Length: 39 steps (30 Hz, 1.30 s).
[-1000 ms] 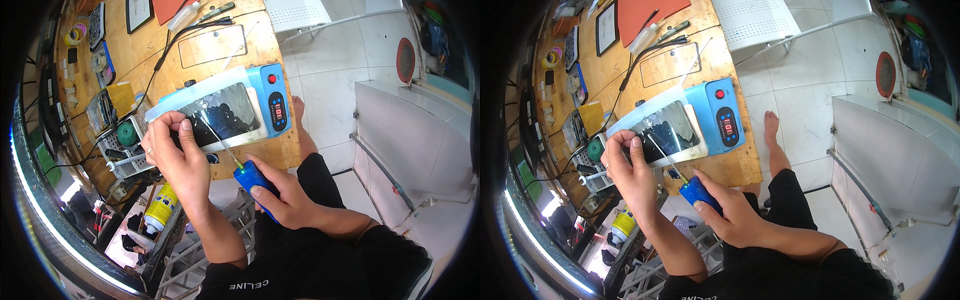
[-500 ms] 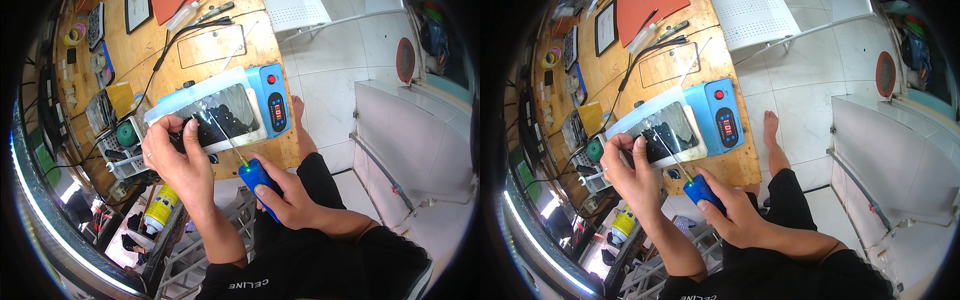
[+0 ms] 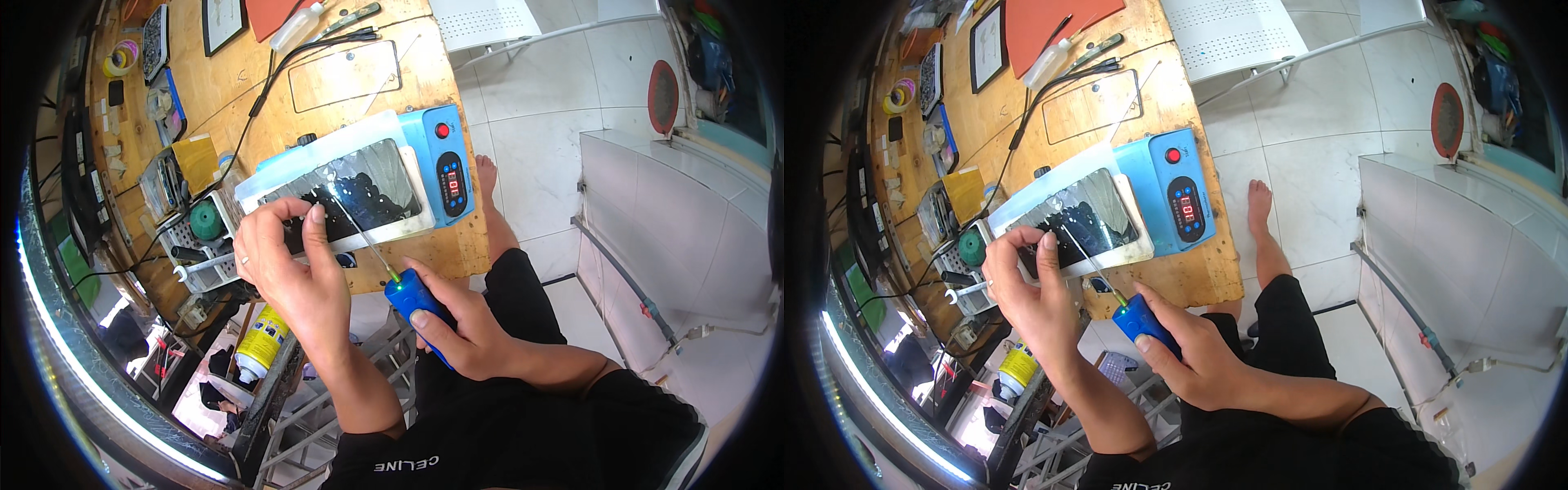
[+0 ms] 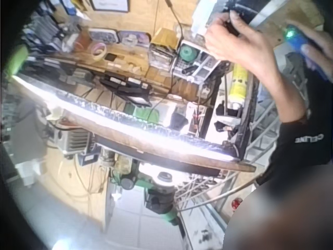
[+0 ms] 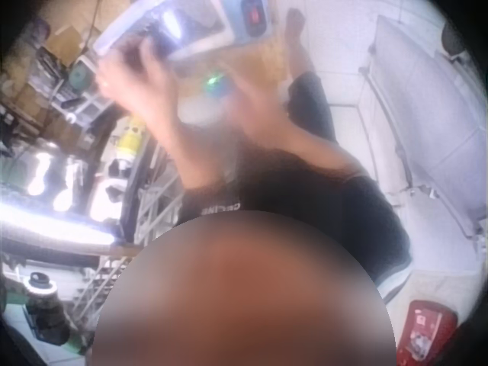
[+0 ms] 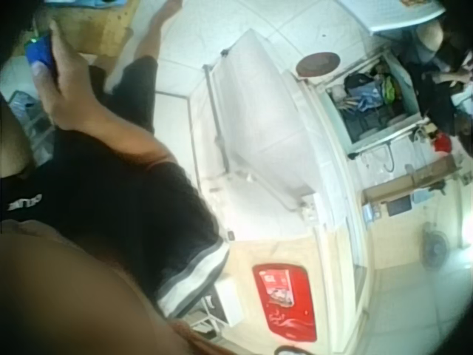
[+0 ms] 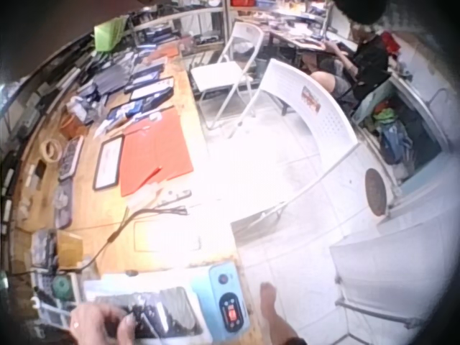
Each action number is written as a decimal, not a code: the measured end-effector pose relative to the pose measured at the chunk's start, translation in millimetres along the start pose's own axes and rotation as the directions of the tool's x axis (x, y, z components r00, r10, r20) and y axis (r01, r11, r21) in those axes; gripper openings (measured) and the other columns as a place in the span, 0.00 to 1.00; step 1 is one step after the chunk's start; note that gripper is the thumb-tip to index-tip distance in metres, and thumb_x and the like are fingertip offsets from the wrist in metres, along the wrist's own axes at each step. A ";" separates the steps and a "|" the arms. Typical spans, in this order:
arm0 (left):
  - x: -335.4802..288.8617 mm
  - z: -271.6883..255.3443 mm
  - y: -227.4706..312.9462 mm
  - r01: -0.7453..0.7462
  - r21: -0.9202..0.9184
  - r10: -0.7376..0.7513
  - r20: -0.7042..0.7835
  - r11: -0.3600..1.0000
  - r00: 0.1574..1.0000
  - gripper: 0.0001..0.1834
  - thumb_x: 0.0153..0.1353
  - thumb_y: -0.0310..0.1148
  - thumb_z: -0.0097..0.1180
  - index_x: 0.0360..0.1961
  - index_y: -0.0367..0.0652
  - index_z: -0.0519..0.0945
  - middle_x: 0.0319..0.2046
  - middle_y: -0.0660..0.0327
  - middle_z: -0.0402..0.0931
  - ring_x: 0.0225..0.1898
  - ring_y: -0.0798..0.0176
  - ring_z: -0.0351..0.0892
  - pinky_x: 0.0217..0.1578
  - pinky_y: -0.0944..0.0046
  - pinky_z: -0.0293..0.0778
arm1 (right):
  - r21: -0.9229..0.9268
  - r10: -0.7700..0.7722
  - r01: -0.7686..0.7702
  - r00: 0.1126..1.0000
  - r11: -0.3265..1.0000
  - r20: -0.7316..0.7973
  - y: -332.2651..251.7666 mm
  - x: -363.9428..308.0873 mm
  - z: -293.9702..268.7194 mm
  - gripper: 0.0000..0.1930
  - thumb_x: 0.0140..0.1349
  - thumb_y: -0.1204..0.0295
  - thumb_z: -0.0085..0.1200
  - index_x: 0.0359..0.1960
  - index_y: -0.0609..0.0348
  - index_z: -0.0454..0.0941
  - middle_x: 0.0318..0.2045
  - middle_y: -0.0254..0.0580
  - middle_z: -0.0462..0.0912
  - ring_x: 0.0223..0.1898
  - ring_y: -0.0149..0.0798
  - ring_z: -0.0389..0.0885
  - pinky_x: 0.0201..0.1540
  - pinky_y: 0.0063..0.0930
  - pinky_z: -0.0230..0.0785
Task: The person uses a blue electric screwdriver to scrape and peel a protective film off a rectangular screen mounted on a heating plate. They repeatedly lift and remove sections of the film with their fingers while the plate remains on the workbench.
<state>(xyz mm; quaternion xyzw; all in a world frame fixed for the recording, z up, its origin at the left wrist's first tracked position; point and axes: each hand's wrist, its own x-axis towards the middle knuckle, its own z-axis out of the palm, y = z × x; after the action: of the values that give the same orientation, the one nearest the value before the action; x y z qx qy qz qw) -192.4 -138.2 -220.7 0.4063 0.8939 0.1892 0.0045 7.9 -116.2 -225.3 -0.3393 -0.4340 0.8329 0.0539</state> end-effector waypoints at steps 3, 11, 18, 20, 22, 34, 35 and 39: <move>-0.1 -2.9 -2.1 -0.043 0.012 0.043 0.009 0.999 0.999 0.03 0.67 0.27 0.63 0.40 0.41 0.81 0.37 0.56 0.78 0.45 0.48 0.76 0.55 0.50 0.66 | 0.019 0.002 -0.001 1.000 1.000 -0.020 1.8 -0.7 0.4 0.32 0.80 0.67 0.48 0.79 0.70 0.54 0.41 0.43 0.79 0.33 0.26 0.80 0.39 0.24 0.75; 4.2 9.3 9.6 0.053 0.126 -0.053 0.001 0.991 0.999 0.13 0.71 0.40 0.62 0.42 0.40 0.78 0.39 0.53 0.75 0.49 0.44 0.72 0.59 0.46 0.62 | 0.038 -0.030 0.032 0.998 0.999 -0.052 3.7 -2.7 -1.0 0.33 0.80 0.66 0.49 0.79 0.70 0.54 0.41 0.43 0.80 0.33 0.26 0.81 0.39 0.24 0.76; 7.5 16.6 19.8 0.134 0.203 -0.144 0.039 0.970 0.989 0.30 0.58 0.55 0.75 0.44 0.43 0.76 0.42 0.52 0.70 0.55 0.41 0.67 0.60 0.40 0.58 | 0.051 -0.053 0.061 0.987 0.997 -0.152 2.2 -5.7 -2.1 0.33 0.78 0.69 0.51 0.78 0.70 0.56 0.37 0.44 0.81 0.30 0.29 0.81 0.36 0.25 0.75; 3.5 18.9 25.9 0.076 0.186 -0.061 -0.087 0.980 0.994 0.25 0.59 0.51 0.74 0.44 0.44 0.78 0.42 0.54 0.71 0.55 0.43 0.68 0.59 0.42 0.58 | 0.066 -0.053 0.063 0.988 0.996 -0.148 2.5 -6.9 -3.3 0.32 0.78 0.68 0.51 0.78 0.70 0.57 0.37 0.44 0.81 0.29 0.29 0.81 0.36 0.25 0.75; 1.6 21.0 29.6 0.022 0.151 -0.007 -0.100 0.988 0.995 0.20 0.61 0.47 0.73 0.43 0.46 0.79 0.42 0.55 0.73 0.54 0.44 0.69 0.57 0.44 0.58 | 0.008 -0.065 0.066 0.989 0.998 -0.132 3.8 -6.4 -7.3 0.32 0.78 0.68 0.51 0.78 0.70 0.57 0.37 0.44 0.81 0.29 0.28 0.81 0.36 0.25 0.75; 2.7 19.8 22.8 0.021 -0.120 -0.011 0.088 0.993 0.996 0.12 0.63 0.38 0.71 0.40 0.47 0.81 0.41 0.61 0.75 0.51 0.51 0.68 0.56 0.51 0.59 | -0.058 -0.073 0.069 0.995 0.996 -0.064 5.1 -13.3 -22.2 0.32 0.79 0.69 0.49 0.78 0.71 0.55 0.42 0.45 0.81 0.33 0.28 0.81 0.39 0.25 0.78; 3.8 17.6 21.0 0.013 -0.104 -0.003 0.095 0.994 0.995 0.11 0.62 0.38 0.72 0.40 0.47 0.82 0.40 0.61 0.75 0.51 0.51 0.69 0.57 0.52 0.59 | -0.023 -0.070 0.069 0.996 0.997 -0.052 4.6 -13.6 -22.2 0.32 0.79 0.69 0.49 0.78 0.71 0.55 0.42 0.46 0.81 0.33 0.28 0.81 0.39 0.25 0.78; 5.3 15.4 19.8 -0.018 -0.114 0.029 0.093 0.993 0.995 0.15 0.60 0.40 0.74 0.41 0.47 0.82 0.41 0.62 0.75 0.52 0.51 0.68 0.57 0.50 0.59 | -0.042 -0.039 0.037 0.998 0.998 -0.050 2.3 -15.9 -24.1 0.32 0.78 0.69 0.49 0.78 0.71 0.55 0.42 0.46 0.81 0.33 0.28 0.82 0.39 0.25 0.78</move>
<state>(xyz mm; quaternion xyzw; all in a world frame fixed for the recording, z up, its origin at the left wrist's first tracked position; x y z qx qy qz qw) -179.1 -117.3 -227.4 0.4244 0.8757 0.2200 0.0675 35.3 -107.3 -228.2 -0.3529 -0.4558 0.8138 0.0740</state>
